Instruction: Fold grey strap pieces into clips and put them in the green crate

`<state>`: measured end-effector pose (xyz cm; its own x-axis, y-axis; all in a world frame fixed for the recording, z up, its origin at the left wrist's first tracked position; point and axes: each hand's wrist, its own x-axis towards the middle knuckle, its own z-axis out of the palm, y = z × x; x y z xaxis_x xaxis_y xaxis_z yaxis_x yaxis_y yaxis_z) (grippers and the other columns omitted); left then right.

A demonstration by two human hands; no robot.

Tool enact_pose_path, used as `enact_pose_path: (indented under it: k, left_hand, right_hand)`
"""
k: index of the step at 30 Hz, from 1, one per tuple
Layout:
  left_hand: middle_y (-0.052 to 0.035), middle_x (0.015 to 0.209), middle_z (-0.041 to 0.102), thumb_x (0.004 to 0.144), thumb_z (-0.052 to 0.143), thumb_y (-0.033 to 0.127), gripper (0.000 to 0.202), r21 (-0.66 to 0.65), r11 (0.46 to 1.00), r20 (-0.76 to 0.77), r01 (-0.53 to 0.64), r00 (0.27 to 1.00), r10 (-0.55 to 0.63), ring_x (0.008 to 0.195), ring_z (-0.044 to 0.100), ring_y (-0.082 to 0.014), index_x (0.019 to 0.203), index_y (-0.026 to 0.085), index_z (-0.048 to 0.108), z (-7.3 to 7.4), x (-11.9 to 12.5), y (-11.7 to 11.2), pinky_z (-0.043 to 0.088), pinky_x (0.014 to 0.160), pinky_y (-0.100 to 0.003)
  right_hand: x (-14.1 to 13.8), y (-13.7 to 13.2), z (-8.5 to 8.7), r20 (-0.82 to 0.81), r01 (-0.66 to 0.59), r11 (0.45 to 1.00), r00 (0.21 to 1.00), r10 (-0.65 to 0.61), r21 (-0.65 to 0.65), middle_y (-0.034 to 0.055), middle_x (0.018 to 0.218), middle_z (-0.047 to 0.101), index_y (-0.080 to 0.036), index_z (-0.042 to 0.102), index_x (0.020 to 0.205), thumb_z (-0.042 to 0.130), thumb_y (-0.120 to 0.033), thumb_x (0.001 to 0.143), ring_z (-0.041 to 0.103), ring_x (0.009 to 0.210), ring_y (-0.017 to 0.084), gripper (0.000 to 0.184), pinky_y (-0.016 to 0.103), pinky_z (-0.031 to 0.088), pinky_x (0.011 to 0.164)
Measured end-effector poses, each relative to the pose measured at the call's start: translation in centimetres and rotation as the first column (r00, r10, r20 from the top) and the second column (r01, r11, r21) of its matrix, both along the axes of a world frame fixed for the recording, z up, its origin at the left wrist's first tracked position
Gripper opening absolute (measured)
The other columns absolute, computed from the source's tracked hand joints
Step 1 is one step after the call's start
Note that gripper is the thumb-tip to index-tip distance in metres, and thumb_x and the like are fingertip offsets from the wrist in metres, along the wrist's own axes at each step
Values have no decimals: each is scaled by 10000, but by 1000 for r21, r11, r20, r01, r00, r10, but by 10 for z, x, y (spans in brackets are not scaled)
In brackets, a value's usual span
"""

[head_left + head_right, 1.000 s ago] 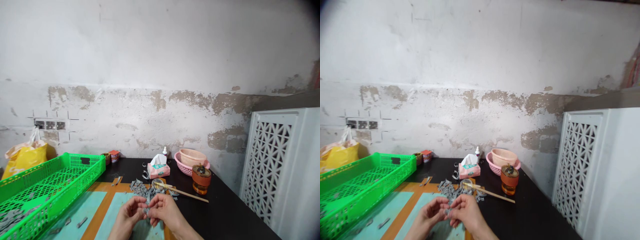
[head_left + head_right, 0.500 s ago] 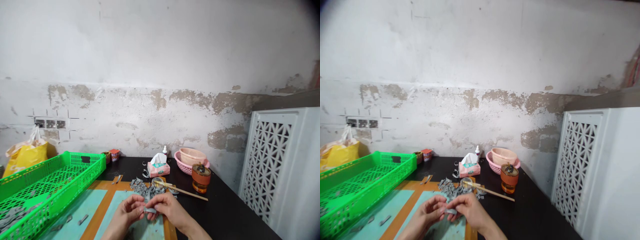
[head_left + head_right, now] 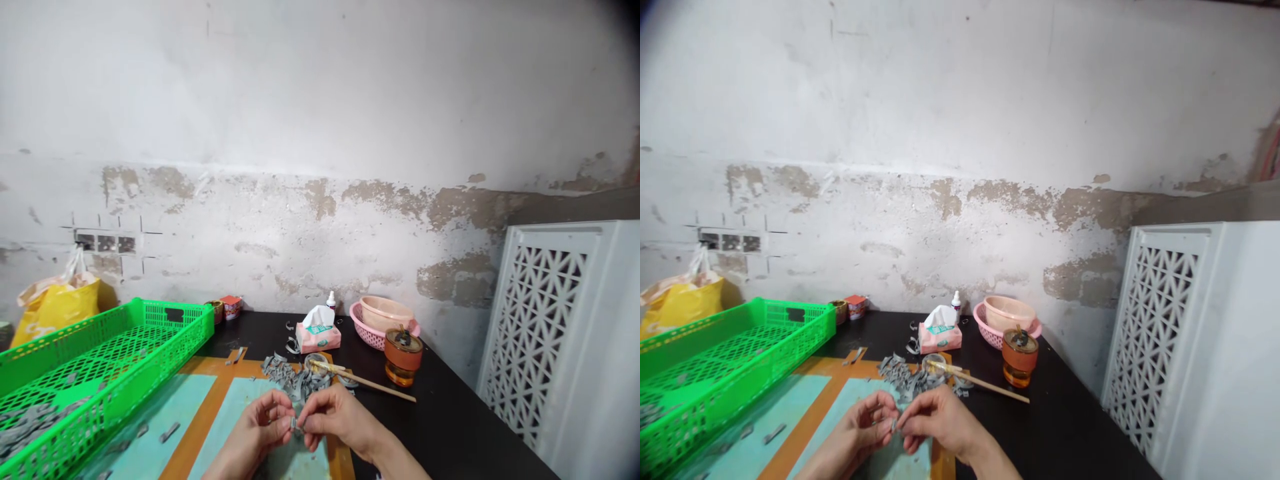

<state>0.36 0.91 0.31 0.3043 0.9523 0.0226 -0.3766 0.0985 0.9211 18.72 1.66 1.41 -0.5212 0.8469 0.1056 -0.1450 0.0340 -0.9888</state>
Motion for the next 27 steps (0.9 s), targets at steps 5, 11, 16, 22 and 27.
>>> enact_pose_path:
  k: [5,11,16,22,27]
  left_hand:
    - [11,687,674,577,886,285,300,22,999,12,32,999,-32,576,553,-89,736,173,657,0,1,1,417,582,-198]
    - [4,665,662,631,857,286,257,98,992,-4,77,997,-77,588,531,-94,731,170,651,-3,3,3,381,570,-198]
    - [8,664,655,660,836,306,243,173,981,-30,87,996,-83,583,517,-99,736,169,649,-6,3,5,373,565,-210]
    - [6,677,645,677,817,350,261,221,972,-94,78,994,-58,603,534,-117,758,170,648,-16,2,12,391,580,-232]
    - [18,677,626,686,806,363,263,202,978,-121,48,992,-24,622,532,-120,741,178,627,-17,3,13,396,588,-228]
  right_hand:
    - [-3,3,-3,-1,117,990,993,-118,-81,37,519,653,-98,684,674,866,-350,512,601,461,138,351,276,507,522]
    - [-6,5,-5,0,131,982,991,-132,-139,36,500,651,-103,661,659,860,-329,488,597,437,133,347,261,497,494]
    - [-5,5,-4,20,108,981,994,-106,-163,29,509,655,-105,657,644,866,-328,454,601,442,127,361,252,491,505]
    - [-2,7,-6,87,112,987,991,-103,-113,26,520,659,-106,665,644,866,-365,456,595,444,119,378,254,482,521]
    - [-6,10,-12,114,177,983,979,-170,-53,2,494,638,-122,642,651,836,-402,501,593,449,118,373,248,479,522]
